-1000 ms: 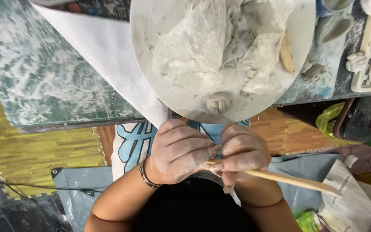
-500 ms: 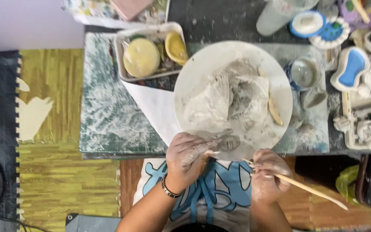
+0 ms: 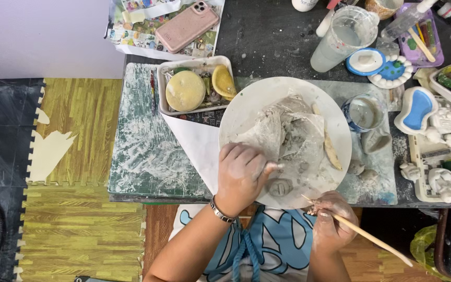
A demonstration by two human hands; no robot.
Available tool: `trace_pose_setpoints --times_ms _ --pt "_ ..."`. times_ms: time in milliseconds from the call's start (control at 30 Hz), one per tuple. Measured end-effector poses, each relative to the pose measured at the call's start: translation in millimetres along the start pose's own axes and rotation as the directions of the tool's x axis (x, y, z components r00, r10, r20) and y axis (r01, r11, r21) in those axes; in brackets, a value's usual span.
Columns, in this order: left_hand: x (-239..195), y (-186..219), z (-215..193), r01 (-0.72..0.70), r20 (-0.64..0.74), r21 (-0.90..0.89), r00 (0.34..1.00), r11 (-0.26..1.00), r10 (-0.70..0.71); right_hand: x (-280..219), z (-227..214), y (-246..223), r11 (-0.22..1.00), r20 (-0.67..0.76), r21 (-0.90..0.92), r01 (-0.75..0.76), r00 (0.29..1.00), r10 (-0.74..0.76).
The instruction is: The person shapes a small piece of clay into a figurine using their hands and a wooden modeling tool. They roll the clay into a ball, then use the tool to carve and refine details on the surface of the small sculpture.
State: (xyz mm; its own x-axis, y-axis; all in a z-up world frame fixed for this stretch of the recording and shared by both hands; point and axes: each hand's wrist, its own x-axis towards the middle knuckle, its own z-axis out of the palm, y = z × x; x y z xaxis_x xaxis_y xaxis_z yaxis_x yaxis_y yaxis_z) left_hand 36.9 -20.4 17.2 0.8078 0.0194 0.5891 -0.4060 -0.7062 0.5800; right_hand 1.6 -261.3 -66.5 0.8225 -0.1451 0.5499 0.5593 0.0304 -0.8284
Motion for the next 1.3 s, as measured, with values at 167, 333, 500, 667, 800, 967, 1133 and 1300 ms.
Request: trace_pose_setpoints --times_ms 167,333,500,667,800,967,1133,1300 --pt "2 2 3 -0.001 0.044 0.051 0.999 0.999 -0.001 -1 -3 4 0.999 -0.027 -0.034 0.010 1.000 -0.011" --pt "-10 0 5 -0.027 0.100 0.075 0.995 0.997 0.019 1 9 1 0.998 -0.090 0.015 -0.056 0.994 0.057" --pt "-31 -2 4 -0.056 0.223 0.032 0.974 0.998 0.048 10 28 -3 0.991 -0.093 0.062 -0.115 0.988 0.121" --pt "-61 -4 13 -0.048 0.288 0.058 0.957 0.997 0.030 5 36 3 0.969 -0.011 -0.244 0.049 0.999 -0.053" --pt "-64 -4 17 -0.010 0.224 0.049 0.975 0.999 -0.002 3 50 5 0.993 -0.177 -0.120 -0.005 0.984 -0.016" --pt "-67 -7 25 0.029 0.197 0.016 0.980 0.999 -0.032 3 52 1 0.988 -0.077 -0.142 -0.066 0.996 0.055" --pt "-77 -4 35 0.047 0.158 0.054 0.986 0.997 -0.055 8 57 8 0.978 -0.012 -0.209 -0.007 1.000 0.005" --pt "-81 -4 39 0.045 0.150 0.029 0.987 0.999 -0.049 11 56 8 0.962 0.026 -0.270 0.034 0.999 -0.028"
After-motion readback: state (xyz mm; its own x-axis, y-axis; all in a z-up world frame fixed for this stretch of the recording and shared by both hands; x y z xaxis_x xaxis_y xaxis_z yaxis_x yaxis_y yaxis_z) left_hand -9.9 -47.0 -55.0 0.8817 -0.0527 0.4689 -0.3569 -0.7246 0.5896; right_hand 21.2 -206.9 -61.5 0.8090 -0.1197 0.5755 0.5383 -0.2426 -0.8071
